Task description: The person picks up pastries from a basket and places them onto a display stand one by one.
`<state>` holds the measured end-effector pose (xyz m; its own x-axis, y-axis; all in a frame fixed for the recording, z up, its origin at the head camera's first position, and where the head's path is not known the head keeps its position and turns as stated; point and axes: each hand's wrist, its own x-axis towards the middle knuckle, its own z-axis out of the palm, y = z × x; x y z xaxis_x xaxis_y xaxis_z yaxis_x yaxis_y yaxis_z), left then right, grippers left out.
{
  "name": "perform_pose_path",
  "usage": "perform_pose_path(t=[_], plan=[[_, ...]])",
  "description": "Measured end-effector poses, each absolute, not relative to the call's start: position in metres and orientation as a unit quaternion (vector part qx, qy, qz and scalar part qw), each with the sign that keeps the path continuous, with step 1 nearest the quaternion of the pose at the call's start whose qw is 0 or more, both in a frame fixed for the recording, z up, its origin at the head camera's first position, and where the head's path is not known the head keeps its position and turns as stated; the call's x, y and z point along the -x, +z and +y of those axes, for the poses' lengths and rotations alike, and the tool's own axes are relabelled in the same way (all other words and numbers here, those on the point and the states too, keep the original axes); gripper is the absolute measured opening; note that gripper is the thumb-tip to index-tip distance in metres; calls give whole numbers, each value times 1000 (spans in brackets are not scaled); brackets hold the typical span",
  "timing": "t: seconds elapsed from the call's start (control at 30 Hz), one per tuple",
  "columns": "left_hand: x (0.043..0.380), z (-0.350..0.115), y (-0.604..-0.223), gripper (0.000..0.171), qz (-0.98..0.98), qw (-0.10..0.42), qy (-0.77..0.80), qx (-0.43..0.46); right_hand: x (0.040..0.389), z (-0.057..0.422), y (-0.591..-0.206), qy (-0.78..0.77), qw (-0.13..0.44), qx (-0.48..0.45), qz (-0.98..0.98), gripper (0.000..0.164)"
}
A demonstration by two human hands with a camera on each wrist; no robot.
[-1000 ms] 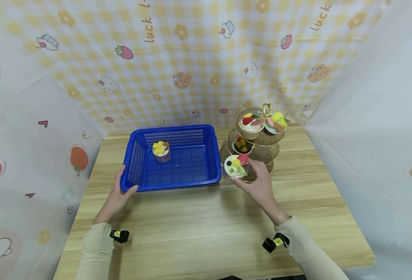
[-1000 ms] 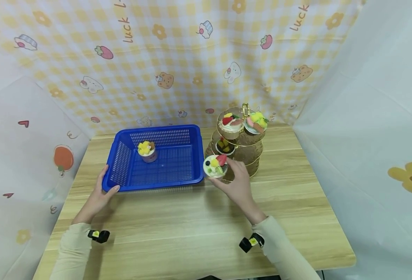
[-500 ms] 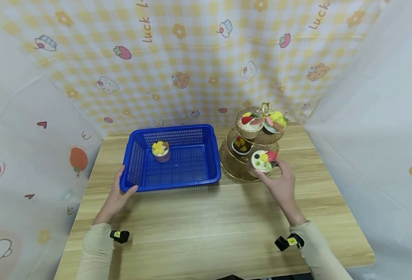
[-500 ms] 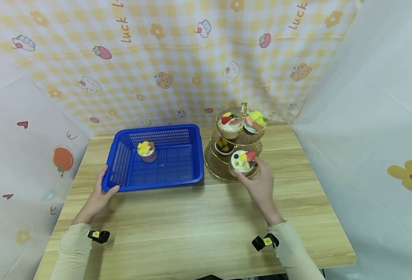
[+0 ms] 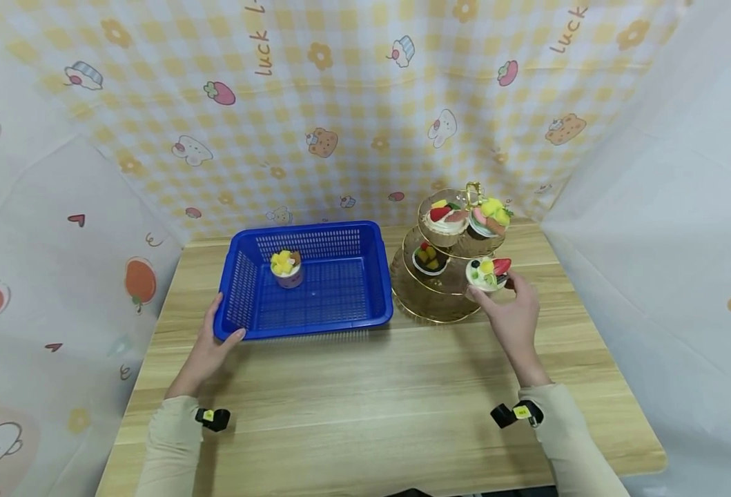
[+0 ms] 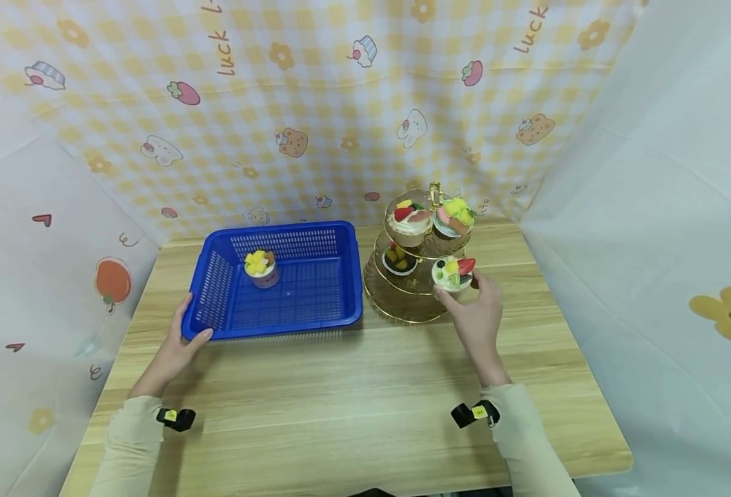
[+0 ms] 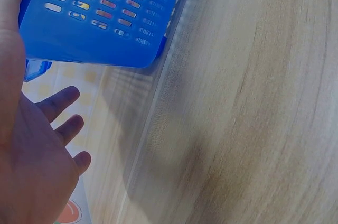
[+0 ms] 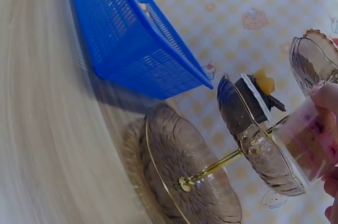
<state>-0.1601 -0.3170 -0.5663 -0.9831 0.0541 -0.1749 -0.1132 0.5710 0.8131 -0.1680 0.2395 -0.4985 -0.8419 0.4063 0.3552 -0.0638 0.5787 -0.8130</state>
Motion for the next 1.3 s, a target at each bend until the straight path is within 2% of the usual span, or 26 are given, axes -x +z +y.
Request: perform_pose_path(t=[0.3,0.53,0.7,1.3], plan=[[160,-317,-566,94,885,92,455,20,181,243,-502,458,267,100,-842,62],[158,-316,-564,94,884,97,458,22,191,243,-503,464,234,120,-846,60],[158,-316,-564,94,883,95,458,24,198,242,-501,465,215,129,-849,63],[159,-317,-567,94,875,86,476,12,217,248,-515,456,213,109,-857,69]])
